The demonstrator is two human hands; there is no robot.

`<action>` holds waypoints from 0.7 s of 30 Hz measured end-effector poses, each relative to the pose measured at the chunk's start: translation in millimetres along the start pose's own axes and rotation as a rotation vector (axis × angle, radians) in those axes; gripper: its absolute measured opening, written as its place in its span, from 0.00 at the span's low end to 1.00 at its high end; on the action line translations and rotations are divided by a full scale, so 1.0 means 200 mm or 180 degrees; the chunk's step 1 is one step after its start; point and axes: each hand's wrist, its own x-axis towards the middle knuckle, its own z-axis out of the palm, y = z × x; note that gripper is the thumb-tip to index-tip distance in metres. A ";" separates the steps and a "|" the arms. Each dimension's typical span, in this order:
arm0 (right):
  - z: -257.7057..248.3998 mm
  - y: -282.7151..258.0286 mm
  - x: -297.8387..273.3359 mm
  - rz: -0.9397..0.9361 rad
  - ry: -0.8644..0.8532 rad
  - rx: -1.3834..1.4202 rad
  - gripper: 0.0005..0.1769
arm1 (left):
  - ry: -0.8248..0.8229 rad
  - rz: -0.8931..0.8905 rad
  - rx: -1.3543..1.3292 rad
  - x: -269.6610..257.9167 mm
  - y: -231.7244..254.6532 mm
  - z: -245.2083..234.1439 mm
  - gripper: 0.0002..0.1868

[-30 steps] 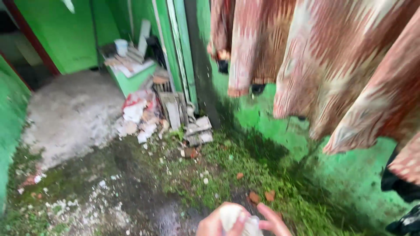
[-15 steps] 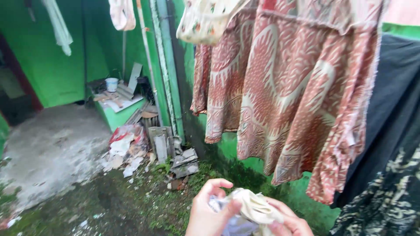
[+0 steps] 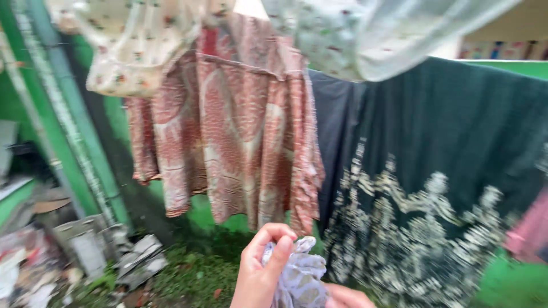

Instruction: Hang wet clothes on a clothesline from a bucket.

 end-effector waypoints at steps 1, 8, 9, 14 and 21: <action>-0.02 -0.02 -0.11 -0.0308 0.0349 -0.0525 0.40 | -0.0132 -0.0155 0.0146 -0.02 0.01 0.07 0.11; 0.28 -0.35 -0.92 -0.0443 0.1554 -0.1121 0.31 | -0.1508 -0.0650 -0.0309 -0.21 0.01 0.60 0.11; 0.38 -0.42 -1.01 -0.0493 0.1713 -0.1153 0.31 | -0.1658 -0.0657 -0.0389 -0.22 0.00 0.70 0.11; 0.47 -0.59 -1.52 -0.0889 0.2167 -0.0487 0.41 | -0.2889 -0.0894 -0.0722 -0.34 -0.06 1.27 0.09; 0.56 -0.94 -2.40 -0.1572 0.3178 -0.0653 0.28 | -0.2279 0.0586 0.0231 -0.52 -0.14 2.03 0.08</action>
